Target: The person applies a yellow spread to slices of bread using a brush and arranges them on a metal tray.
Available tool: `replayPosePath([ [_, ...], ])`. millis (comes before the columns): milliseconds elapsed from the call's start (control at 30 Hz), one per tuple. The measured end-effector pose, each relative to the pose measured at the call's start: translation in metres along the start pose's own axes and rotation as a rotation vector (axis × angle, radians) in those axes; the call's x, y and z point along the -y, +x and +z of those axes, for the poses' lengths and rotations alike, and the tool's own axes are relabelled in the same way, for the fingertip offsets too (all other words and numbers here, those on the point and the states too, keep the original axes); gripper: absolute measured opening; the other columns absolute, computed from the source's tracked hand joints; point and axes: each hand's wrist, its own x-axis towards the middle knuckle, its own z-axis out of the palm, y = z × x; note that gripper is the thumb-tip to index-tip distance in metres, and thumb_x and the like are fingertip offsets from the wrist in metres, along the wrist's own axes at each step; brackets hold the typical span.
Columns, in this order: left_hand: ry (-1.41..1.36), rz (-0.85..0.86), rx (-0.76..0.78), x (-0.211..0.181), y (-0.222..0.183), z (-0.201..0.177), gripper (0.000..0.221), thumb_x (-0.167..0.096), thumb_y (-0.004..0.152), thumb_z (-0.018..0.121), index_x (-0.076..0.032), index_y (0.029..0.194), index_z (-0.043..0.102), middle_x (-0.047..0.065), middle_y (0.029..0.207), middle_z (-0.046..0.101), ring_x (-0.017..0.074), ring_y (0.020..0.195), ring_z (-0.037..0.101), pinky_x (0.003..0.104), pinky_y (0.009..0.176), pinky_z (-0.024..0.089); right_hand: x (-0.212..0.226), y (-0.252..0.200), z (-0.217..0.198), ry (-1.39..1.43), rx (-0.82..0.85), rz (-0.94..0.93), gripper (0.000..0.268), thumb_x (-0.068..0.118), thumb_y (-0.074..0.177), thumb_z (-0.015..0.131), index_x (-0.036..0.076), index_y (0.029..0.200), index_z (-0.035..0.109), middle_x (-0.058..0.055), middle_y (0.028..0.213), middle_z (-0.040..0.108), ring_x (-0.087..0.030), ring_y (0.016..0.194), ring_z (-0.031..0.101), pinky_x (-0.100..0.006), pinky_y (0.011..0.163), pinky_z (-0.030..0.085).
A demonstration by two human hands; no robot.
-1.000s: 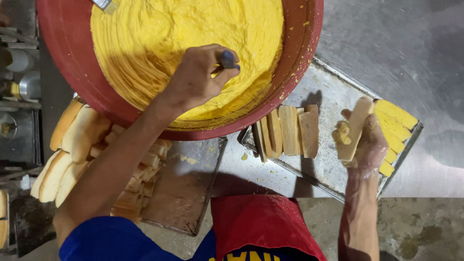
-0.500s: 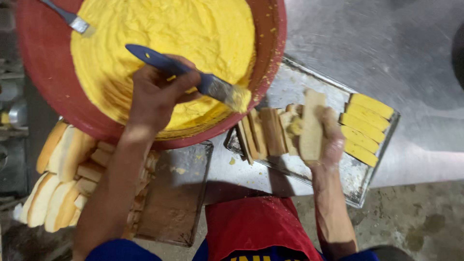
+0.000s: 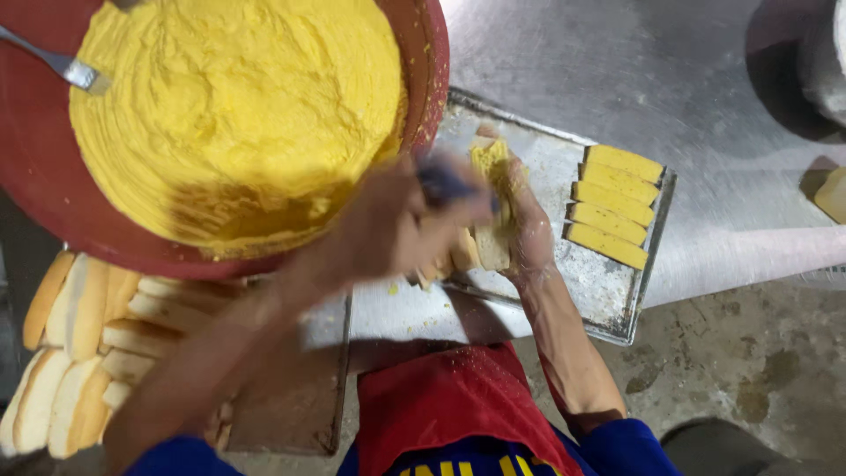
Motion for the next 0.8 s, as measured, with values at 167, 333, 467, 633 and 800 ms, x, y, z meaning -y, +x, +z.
replayPosePath([
  [167,0.319,0.72,-0.499,0.01,0.037,-0.006,0.011,-0.009,0.114,0.063,0.001,0.115,0.068,0.015,0.112,0.072,0.0213,0.103,0.074,0.025,0.081,0.07,0.001,-0.003,0.009,-0.104,0.076,-0.064,0.067,0.048,0.1,0.051,0.01,0.154,0.039,-0.011,0.138,0.059,-0.022,0.124,0.061,-0.037,0.11,0.051],
  [333,0.373,0.672,-0.221,0.005,-0.005,0.047,0.016,0.0,0.099,0.06,-0.005,0.11,0.069,0.012,0.11,0.072,0.0238,0.104,0.075,0.035,0.091,0.068,0.009,0.006,-0.006,-0.089,-0.037,-0.055,0.065,0.049,0.107,0.049,0.001,0.151,0.044,-0.015,0.122,0.059,-0.023,0.104,0.062,-0.037,0.091,0.055],
  [467,0.053,0.517,-0.196,0.023,0.028,-0.004,0.003,-0.007,0.11,0.067,-0.005,0.109,0.069,0.012,0.112,0.073,0.0189,0.096,0.079,0.027,0.074,0.067,0.004,-0.006,0.007,-0.094,0.014,-0.031,0.053,0.046,0.103,0.049,0.006,0.137,0.056,-0.008,0.112,0.066,-0.019,0.099,0.065,-0.033,0.087,0.058],
  [633,0.45,0.71,-0.264,-0.007,-0.012,0.05,0.024,0.011,0.086,0.06,0.002,0.105,0.069,0.016,0.1,0.072,0.028,0.088,0.076,0.04,0.077,0.068,0.019,0.009,0.001,0.039,-0.124,-0.038,0.05,0.045,0.108,0.048,0.0,0.124,0.063,-0.012,0.106,0.068,-0.021,0.096,0.066,-0.035,0.086,0.058],
  [800,0.04,0.528,-0.19,0.032,0.036,-0.012,0.006,-0.01,0.114,0.069,-0.006,0.11,0.067,0.012,0.116,0.071,0.0185,0.098,0.076,0.024,0.074,0.067,0.005,0.0,0.008,-0.095,0.123,-0.045,0.053,0.048,0.11,0.046,0.001,0.126,0.064,-0.015,0.103,0.069,-0.022,0.096,0.069,-0.035,0.094,0.061],
])
